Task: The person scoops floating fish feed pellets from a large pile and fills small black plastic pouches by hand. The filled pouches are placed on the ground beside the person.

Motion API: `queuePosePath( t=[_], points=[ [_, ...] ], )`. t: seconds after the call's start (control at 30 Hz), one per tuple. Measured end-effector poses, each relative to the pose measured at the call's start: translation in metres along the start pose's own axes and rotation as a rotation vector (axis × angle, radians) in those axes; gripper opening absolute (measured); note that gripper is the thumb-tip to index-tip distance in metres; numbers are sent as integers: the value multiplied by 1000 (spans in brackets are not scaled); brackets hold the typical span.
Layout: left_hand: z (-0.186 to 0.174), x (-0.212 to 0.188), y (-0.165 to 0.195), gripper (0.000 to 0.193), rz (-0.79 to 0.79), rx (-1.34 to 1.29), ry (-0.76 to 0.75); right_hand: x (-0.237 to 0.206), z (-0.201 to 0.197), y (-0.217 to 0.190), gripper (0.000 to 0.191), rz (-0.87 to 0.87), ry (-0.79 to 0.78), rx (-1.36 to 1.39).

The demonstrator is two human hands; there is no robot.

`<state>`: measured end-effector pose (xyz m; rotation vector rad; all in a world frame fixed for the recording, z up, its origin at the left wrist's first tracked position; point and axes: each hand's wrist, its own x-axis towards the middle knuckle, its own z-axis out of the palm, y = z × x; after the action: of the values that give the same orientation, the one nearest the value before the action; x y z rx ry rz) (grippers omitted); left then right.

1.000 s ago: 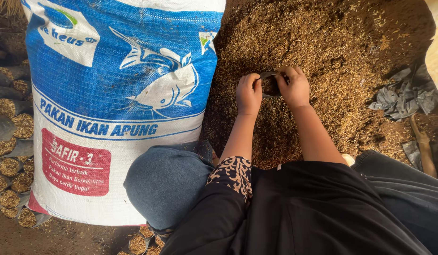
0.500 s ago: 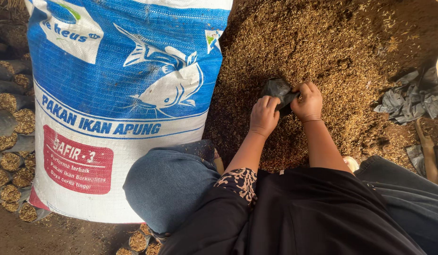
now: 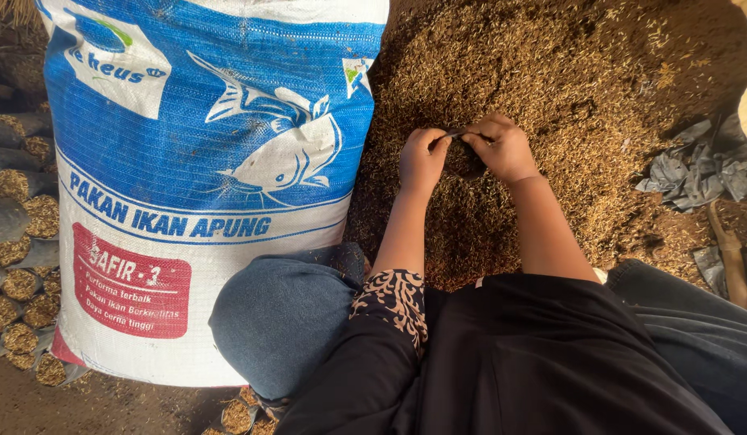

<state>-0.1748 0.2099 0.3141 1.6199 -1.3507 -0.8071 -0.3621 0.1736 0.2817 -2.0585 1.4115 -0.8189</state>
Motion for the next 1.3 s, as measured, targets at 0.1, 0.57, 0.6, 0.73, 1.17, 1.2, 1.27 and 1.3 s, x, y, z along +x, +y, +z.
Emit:
queuePosePath(
  t=[0.1, 0.57, 0.6, 0.73, 1.17, 1.2, 1.27, 1.3],
  points=[
    [-6, 3, 0, 22, -123, -119, -102, 1, -2, 4, 23, 255, -121, 220],
    [0, 6, 3, 39, -465, -35, -143, 8, 13, 4, 28, 726, -115, 585],
    [-2, 2, 11, 40, -452, 49, -159, 7, 15, 4, 27, 735, -82, 588],
    [-3, -16, 35, 48, -392, 356, -245, 3, 23, -2, 26, 761, 53, 717],
    [-14, -14, 3, 13, -755, -1084, -185, -26, 26, -17, 20, 1125, 223, 1419],
    [-15, -12, 3, 13, -755, -1052, -184, -29, 26, -17, 19, 1111, 191, 1327],
    [-18, -8, 4, 14, -757, -991, -182, -32, 24, -18, 17, 1084, 131, 1139],
    [-18, -7, 5, 14, -725, -947, -177, -33, 23, -19, 17, 919, 124, 964]
  ],
)
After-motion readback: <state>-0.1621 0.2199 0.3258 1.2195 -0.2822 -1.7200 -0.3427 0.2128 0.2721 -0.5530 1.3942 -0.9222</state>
